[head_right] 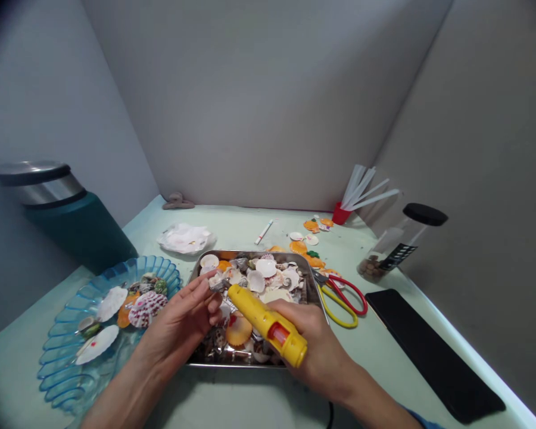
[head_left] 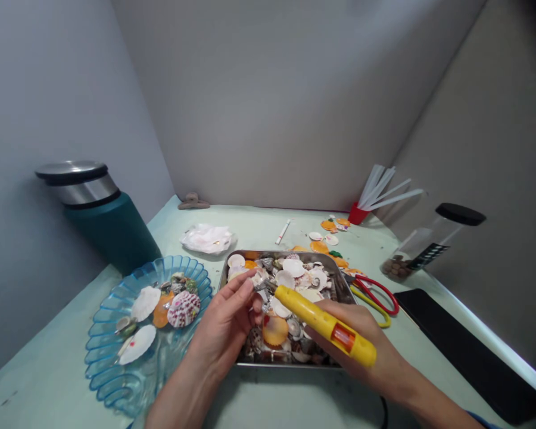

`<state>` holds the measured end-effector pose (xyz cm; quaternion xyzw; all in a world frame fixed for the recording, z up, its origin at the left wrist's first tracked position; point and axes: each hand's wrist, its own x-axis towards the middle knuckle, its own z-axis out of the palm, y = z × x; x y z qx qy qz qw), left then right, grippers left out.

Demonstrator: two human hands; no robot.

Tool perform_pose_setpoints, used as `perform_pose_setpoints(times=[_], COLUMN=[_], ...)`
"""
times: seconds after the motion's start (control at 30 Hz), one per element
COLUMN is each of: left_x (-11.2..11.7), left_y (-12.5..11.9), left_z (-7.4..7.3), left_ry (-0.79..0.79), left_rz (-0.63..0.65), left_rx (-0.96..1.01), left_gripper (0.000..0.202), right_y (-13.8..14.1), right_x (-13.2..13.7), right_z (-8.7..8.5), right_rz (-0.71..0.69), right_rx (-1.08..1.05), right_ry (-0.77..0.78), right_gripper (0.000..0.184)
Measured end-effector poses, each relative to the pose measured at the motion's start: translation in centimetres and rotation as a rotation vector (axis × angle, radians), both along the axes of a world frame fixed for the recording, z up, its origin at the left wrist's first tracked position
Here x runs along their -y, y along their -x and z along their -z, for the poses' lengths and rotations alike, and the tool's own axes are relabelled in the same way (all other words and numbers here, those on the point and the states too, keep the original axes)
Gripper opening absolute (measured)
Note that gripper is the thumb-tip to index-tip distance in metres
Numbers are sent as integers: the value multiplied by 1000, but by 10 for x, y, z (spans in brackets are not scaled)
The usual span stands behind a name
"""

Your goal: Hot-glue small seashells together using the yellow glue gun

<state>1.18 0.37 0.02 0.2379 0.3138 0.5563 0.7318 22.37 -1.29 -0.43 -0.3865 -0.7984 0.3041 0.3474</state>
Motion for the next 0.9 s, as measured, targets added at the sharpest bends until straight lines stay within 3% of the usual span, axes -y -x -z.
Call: perform_pose_setpoints(times=[0.9], left_x=[1], left_y=[1], left_z=[0], left_ry=[-34], left_rz=[5], left_rx=[2], left_gripper=[33], right_y=[0], right_x=[0], right_z=[-2], right_rz=[-19], right_rx=[4], right_ry=[17], right_gripper=[5])
